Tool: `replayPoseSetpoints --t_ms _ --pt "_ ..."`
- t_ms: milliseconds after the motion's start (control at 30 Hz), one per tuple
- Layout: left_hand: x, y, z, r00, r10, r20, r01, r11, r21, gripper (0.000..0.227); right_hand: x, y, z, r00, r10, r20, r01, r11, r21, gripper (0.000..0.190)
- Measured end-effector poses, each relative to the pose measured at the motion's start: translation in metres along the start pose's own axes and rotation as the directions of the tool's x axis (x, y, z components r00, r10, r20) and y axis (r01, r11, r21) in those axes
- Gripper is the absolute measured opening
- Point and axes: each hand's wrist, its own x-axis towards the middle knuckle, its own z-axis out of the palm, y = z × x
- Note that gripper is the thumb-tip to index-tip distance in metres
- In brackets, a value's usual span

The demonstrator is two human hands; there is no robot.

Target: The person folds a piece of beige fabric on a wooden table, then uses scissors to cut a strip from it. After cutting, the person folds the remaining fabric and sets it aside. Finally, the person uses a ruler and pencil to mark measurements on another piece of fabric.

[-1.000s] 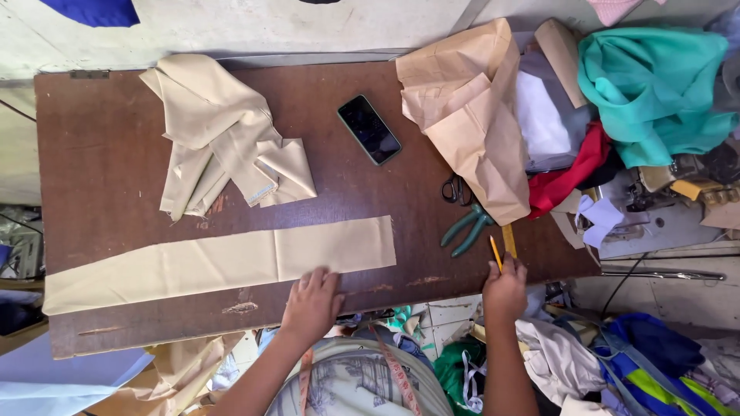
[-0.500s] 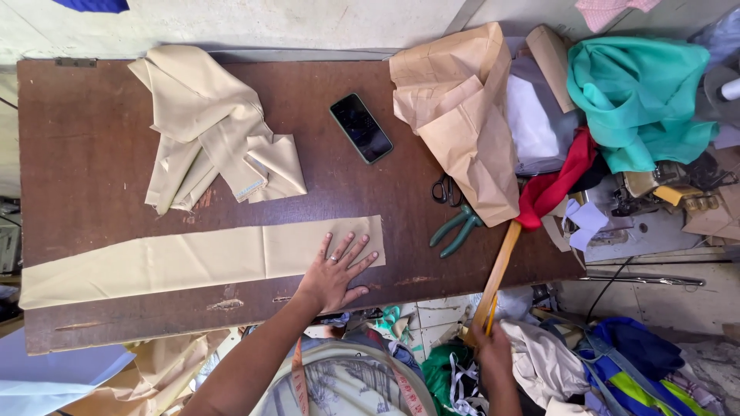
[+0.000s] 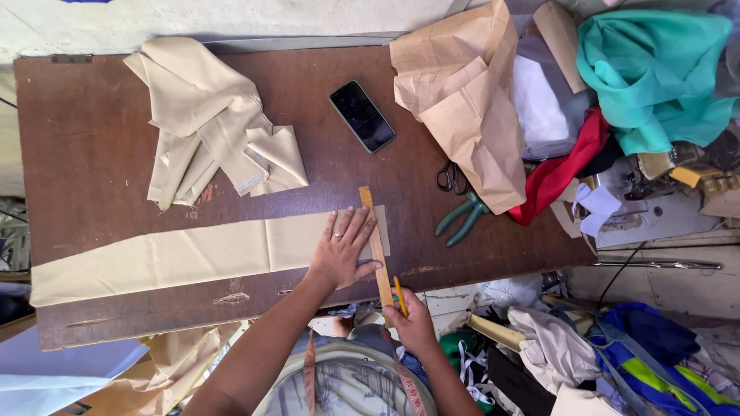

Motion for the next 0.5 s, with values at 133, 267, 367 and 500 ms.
replayPoseSetpoints --t_ms 133,267,367,500 --pt "0.003 -0.001 0.008 0.999 0.003 0.054 -0.002 1.0 -0.009 0.099 -0.002 0.001 0.005 0.998 0.024 -0.053 -0.026 0.999 -0.046 0.032" --pt "0.011 0.002 -0.007 0.998 0.063 0.01 -0.062 0.993 -0.105 0.087 -0.002 0.002 0.004 0.99 0.0 -0.141 -0.006 0.999 -0.041 0.028" --pt "0.02 -0.011 -0.055 0.893 0.435 -0.111 -0.449 0.869 -0.209 0.05 -0.008 -0.012 -0.007 0.95 -0.219 -0.222 0.217 0.976 -0.035 0.03" --pt "0.012 -0.01 -0.083 0.93 0.347 -0.122 -0.365 0.825 -0.432 0.03 -0.021 -0.029 -0.029 0.896 -0.151 -0.418 0.19 0.98 0.055 0.021"
